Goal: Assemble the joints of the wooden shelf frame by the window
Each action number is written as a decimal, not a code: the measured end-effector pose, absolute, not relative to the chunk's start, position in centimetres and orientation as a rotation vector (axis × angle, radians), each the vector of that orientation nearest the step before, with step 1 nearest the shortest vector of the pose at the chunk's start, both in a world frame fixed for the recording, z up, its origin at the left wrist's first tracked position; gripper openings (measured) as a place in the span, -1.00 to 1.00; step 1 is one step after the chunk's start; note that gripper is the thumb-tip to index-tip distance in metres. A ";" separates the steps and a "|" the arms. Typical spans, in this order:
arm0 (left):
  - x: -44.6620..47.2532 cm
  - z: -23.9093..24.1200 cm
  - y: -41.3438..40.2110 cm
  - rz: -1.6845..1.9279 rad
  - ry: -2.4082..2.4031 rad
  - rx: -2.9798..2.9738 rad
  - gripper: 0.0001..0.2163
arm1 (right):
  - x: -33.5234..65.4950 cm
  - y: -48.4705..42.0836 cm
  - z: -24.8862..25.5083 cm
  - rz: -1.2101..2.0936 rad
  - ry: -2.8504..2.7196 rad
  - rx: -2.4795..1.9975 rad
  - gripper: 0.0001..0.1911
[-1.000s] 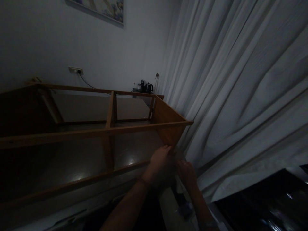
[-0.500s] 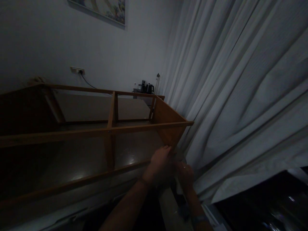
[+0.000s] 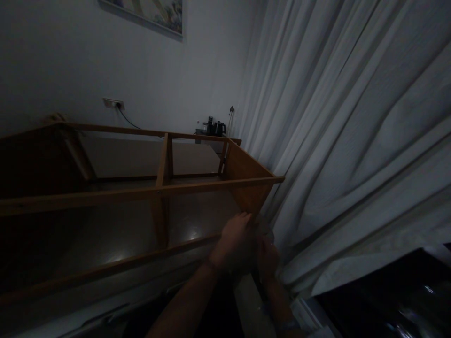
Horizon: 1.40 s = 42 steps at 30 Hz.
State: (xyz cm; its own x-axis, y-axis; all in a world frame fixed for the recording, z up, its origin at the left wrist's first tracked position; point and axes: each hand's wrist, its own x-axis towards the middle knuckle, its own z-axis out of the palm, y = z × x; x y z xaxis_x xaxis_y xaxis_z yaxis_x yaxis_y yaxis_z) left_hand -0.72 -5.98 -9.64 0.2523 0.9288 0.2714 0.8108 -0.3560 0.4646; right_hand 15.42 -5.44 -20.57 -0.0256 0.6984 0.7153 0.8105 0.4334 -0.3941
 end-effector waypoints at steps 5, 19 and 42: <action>-0.7 -9.5 -6.0 0.749 1.645 2.276 -0.78 | 14.7 -6.0 -20.3 -0.016 -1.696 -1.316 -0.41; -0.7 -10.1 -5.6 0.739 1.651 2.261 -0.75 | 15.9 -6.4 -18.1 -0.369 -1.949 -1.288 -0.49; -0.9 -10.5 -5.6 0.877 1.595 2.273 -0.80 | 18.6 -6.7 -17.1 -0.768 -2.115 -1.192 -0.64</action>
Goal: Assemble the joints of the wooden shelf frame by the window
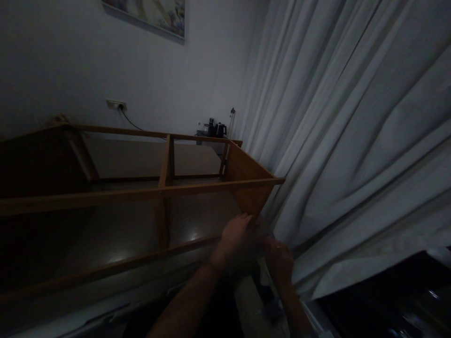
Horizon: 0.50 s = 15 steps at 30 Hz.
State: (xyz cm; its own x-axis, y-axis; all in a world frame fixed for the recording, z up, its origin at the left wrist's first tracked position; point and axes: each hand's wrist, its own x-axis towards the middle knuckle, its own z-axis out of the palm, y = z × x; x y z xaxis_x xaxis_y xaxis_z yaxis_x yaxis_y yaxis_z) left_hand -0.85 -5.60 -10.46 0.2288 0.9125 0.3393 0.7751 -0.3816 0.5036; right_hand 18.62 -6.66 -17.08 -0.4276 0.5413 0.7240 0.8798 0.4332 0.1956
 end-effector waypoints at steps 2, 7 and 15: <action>-0.8 -10.8 -5.4 0.859 1.615 2.280 -0.77 | 19.1 -6.8 -17.5 -0.641 -2.015 -1.138 -0.60; -0.7 -11.6 -5.4 0.826 1.687 2.256 -0.70 | 18.0 -8.2 -17.1 -0.465 -1.871 -1.049 -0.68; -1.7 -11.2 -7.1 1.017 1.706 2.135 -0.67 | 14.2 -10.0 -14.6 -0.340 -1.748 -0.839 -0.79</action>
State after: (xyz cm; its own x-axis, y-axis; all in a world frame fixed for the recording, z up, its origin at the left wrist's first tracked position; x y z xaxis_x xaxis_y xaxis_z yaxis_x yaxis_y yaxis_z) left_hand -1.69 -7.09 -11.24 0.0838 0.9239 0.3734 0.7681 -0.2986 0.5665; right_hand 14.22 -10.01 -14.61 -0.1354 0.3661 0.9207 0.6842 0.7067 -0.1804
